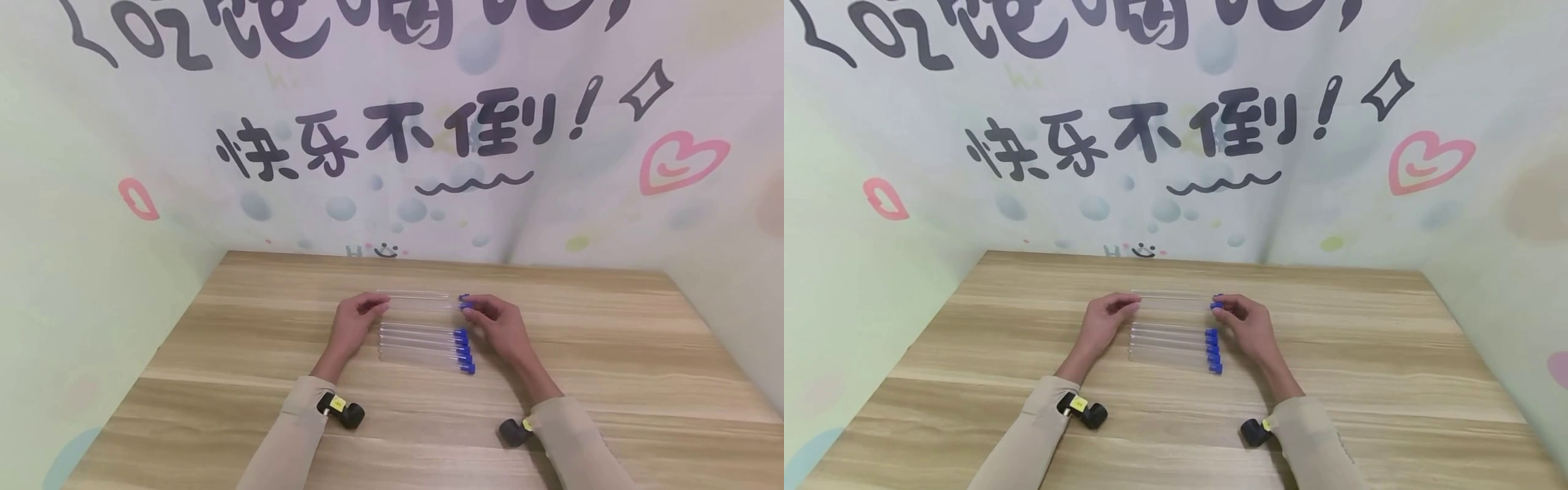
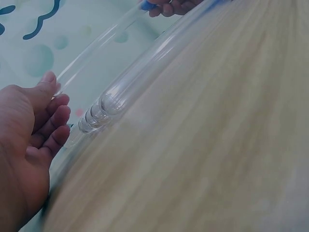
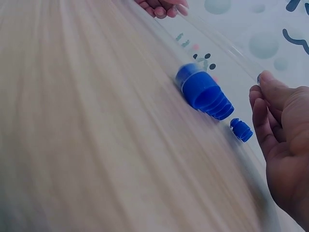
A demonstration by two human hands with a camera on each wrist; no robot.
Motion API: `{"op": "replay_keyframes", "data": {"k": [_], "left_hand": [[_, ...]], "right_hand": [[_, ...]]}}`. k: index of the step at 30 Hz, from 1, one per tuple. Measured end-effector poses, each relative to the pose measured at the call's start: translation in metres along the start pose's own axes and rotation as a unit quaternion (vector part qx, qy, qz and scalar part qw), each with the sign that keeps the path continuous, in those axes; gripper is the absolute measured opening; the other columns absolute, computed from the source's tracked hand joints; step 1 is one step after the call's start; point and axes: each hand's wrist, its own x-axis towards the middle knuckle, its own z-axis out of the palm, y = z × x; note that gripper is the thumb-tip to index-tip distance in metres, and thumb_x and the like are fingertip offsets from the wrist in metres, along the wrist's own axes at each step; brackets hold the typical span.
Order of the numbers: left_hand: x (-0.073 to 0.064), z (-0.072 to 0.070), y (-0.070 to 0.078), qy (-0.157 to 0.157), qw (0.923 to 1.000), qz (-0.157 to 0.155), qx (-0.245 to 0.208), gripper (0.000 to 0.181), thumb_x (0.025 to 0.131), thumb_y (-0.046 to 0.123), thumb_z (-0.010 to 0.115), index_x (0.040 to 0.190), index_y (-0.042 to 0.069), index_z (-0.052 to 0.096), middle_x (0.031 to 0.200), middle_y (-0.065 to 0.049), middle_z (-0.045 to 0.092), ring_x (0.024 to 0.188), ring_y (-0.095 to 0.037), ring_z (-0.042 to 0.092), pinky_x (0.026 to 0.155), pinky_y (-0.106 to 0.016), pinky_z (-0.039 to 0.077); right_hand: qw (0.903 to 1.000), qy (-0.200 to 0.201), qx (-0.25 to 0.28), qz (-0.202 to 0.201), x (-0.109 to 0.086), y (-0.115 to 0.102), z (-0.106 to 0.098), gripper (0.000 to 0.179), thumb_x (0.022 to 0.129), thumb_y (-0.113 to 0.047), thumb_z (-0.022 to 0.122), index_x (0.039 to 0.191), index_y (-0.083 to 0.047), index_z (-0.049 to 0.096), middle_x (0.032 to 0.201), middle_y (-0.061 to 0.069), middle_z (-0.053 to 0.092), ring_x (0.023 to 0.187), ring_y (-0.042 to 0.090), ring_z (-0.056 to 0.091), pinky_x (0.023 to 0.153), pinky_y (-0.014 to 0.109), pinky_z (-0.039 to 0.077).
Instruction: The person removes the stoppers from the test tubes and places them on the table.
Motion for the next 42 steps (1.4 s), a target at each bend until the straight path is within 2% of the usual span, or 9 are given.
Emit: {"op": "replay_keyframes", "data": {"k": [7, 9, 10, 14, 16, 19, 26, 33, 42], "left_hand": [[0.0003, 0.0000, -0.0015, -0.022, 0.9992, 0.023, -0.026, 0.021, 0.083, 0.017, 0.074, 0.103, 0.010, 0.072, 0.097, -0.009, 0.071, 0.085, -0.015, 0.063, 0.074, -0.020, 0.050], [-0.0034, -0.0020, 0.0072, -0.028, 0.9990, 0.025, -0.026, 0.023, 0.083, 0.014, 0.074, 0.104, 0.005, 0.071, 0.097, -0.013, 0.071, 0.084, -0.015, 0.063, 0.073, -0.018, 0.050], [-0.0035, -0.0020, 0.0068, -0.029, 0.9989, 0.026, -0.027, 0.023, 0.083, 0.015, 0.074, 0.104, 0.005, 0.071, 0.097, -0.013, 0.071, 0.084, -0.015, 0.063, 0.073, -0.018, 0.050], [-0.0044, -0.0026, 0.0064, -0.029, 0.9992, 0.021, -0.019, 0.021, 0.082, 0.018, 0.075, 0.101, 0.008, 0.073, 0.095, -0.010, 0.071, 0.082, -0.013, 0.063, 0.073, -0.020, 0.050], [-0.0017, -0.0013, -0.0022, -0.025, 0.9993, 0.021, -0.017, 0.020, 0.081, 0.022, 0.076, 0.098, 0.013, 0.074, 0.094, -0.005, 0.072, 0.080, -0.011, 0.063, 0.072, -0.021, 0.051], [-0.0024, -0.0017, -0.0014, -0.025, 0.9994, 0.023, -0.011, 0.018, 0.080, 0.023, 0.077, 0.097, 0.015, 0.075, 0.094, -0.002, 0.073, 0.080, -0.009, 0.063, 0.071, -0.021, 0.051], [-0.0028, -0.0017, -0.0002, -0.026, 0.9992, 0.030, -0.010, 0.018, 0.080, 0.023, 0.077, 0.096, 0.015, 0.075, 0.095, -0.001, 0.074, 0.080, -0.009, 0.064, 0.072, -0.021, 0.052], [-0.0026, -0.0014, -0.0011, -0.028, 0.9992, 0.028, -0.009, 0.019, 0.079, 0.024, 0.078, 0.096, 0.015, 0.075, 0.095, -0.001, 0.073, 0.081, -0.010, 0.064, 0.072, -0.022, 0.052], [-0.0017, -0.0009, -0.0001, 0.007, 0.9998, 0.016, -0.009, 0.016, 0.083, 0.020, 0.075, 0.098, 0.014, 0.074, 0.092, -0.002, 0.072, 0.079, -0.010, 0.063, 0.069, -0.022, 0.052]], "right_hand": [[0.9998, 0.018, -0.003, 0.003, 0.0012, -0.0015, 0.0021, 0.028, 0.086, -0.036, 0.068, 0.108, -0.019, 0.069, 0.096, 0.005, 0.068, 0.085, 0.015, 0.064, 0.066, 0.022, 0.050], [0.9997, 0.024, -0.005, 0.006, 0.0013, -0.0021, 0.0032, 0.028, 0.086, -0.037, 0.069, 0.107, -0.018, 0.070, 0.095, 0.005, 0.069, 0.084, 0.015, 0.064, 0.065, 0.022, 0.050], [0.9996, 0.027, -0.007, 0.007, 0.0013, -0.0023, 0.0038, 0.028, 0.086, -0.037, 0.069, 0.107, -0.018, 0.070, 0.094, 0.005, 0.070, 0.084, 0.015, 0.064, 0.065, 0.022, 0.050], [0.9990, 0.037, -0.016, 0.017, 0.0010, -0.0036, 0.0047, 0.028, 0.085, -0.038, 0.070, 0.106, -0.019, 0.070, 0.095, 0.004, 0.071, 0.084, 0.016, 0.065, 0.064, 0.022, 0.049], [0.9986, 0.042, -0.023, 0.023, 0.0008, -0.0042, 0.0045, 0.029, 0.084, -0.040, 0.070, 0.106, -0.019, 0.070, 0.094, 0.004, 0.071, 0.084, 0.017, 0.064, 0.063, 0.022, 0.048], [0.9978, 0.049, -0.031, 0.031, 0.0005, -0.0046, 0.0044, 0.032, 0.084, -0.042, 0.069, 0.106, -0.020, 0.070, 0.095, 0.003, 0.072, 0.085, 0.017, 0.064, 0.063, 0.022, 0.047], [0.9977, 0.056, -0.026, 0.030, 0.0001, -0.0045, 0.0045, 0.033, 0.083, -0.042, 0.070, 0.107, -0.018, 0.071, 0.097, 0.003, 0.072, 0.085, 0.015, 0.066, 0.068, 0.020, 0.049], [0.9969, 0.061, -0.033, 0.038, -0.0003, -0.0053, 0.0039, 0.034, 0.083, -0.043, 0.070, 0.107, -0.019, 0.071, 0.097, 0.002, 0.073, 0.084, 0.015, 0.066, 0.067, 0.021, 0.049], [0.9989, 0.025, -0.013, 0.036, -0.0005, -0.0034, 0.0035, 0.032, 0.083, -0.039, 0.071, 0.107, -0.017, 0.072, 0.101, 0.003, 0.073, 0.088, 0.011, 0.067, 0.076, 0.020, 0.051]]}}
